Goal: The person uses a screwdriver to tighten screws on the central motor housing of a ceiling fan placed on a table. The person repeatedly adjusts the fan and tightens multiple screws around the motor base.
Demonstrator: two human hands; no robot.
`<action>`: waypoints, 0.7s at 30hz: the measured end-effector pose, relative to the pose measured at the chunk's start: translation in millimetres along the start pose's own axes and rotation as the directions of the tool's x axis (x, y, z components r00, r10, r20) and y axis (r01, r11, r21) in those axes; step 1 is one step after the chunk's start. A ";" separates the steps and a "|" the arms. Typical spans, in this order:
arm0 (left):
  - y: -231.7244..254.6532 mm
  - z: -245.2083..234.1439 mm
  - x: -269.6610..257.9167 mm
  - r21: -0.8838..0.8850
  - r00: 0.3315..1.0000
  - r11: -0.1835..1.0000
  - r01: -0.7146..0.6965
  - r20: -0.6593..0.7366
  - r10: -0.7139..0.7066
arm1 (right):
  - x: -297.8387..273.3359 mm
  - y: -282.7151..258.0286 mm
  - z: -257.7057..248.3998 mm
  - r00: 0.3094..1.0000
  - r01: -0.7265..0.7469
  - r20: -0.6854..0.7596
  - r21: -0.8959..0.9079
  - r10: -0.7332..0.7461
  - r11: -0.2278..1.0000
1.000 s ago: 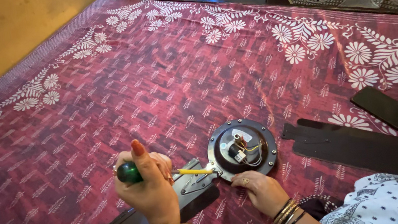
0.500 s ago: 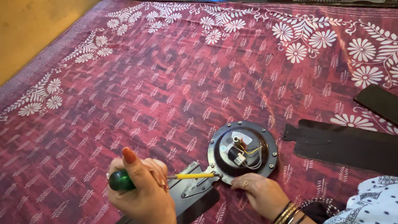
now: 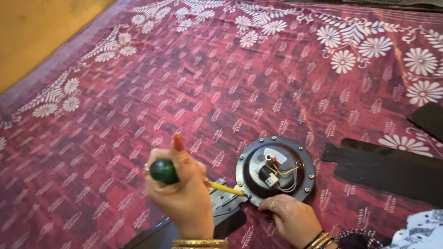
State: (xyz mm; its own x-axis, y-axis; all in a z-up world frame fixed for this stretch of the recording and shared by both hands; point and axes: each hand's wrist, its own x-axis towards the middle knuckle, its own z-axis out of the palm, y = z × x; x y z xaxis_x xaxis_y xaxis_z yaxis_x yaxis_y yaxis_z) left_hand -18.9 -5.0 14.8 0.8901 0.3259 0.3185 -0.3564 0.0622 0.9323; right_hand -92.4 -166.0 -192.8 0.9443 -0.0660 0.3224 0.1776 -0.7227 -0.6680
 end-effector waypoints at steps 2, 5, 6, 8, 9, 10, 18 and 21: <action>-2.4 3.5 -6.4 -0.169 0.986 0.981 -0.093 0.119 0.114 | 2.7 -2.4 1.4 1.000 -0.002 -0.031 -0.010 0.002 1.000; -7.0 3.4 -7.2 -0.303 0.954 0.947 -0.108 0.235 0.184 | 5.6 -5.3 1.6 0.998 0.003 -0.062 0.008 -0.003 1.000; -8.6 3.5 -5.1 -0.327 0.944 0.940 -0.096 0.269 0.190 | 7.2 -5.9 1.1 0.997 0.006 -0.073 0.019 -0.004 1.000; -11.0 3.1 0.0 -0.433 0.931 0.901 -0.010 0.326 0.167 | 9.3 -7.7 -0.9 0.998 -0.032 -0.053 0.014 0.033 0.999; -11.2 2.1 1.7 -0.481 0.922 0.876 0.036 0.355 0.157 | 10.1 -9.1 -1.6 0.998 -0.051 -0.043 0.012 0.052 0.999; -11.0 0.7 1.7 -0.494 0.901 0.866 0.080 0.407 0.149 | 10.9 -10.2 -2.6 0.997 -0.060 -0.037 0.011 0.061 0.998; -15.0 14.5 11.3 -0.333 0.450 0.859 0.389 0.882 0.138 | 13.1 -8.9 -3.0 0.996 -0.088 -0.024 0.019 0.089 0.996; -21.6 18.3 28.8 -0.411 0.407 0.790 0.455 0.885 0.225 | 12.4 -4.5 -3.2 0.999 -0.038 -0.019 0.051 0.039 0.998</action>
State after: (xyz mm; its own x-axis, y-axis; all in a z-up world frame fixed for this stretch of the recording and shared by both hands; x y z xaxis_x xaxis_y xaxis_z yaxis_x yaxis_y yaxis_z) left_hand 19.6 -14.2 7.0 0.5338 -0.6880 0.4917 0.0068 0.5849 0.8111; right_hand -82.4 -165.8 -183.7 0.9451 -0.1072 0.3087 0.1553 -0.6837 -0.7131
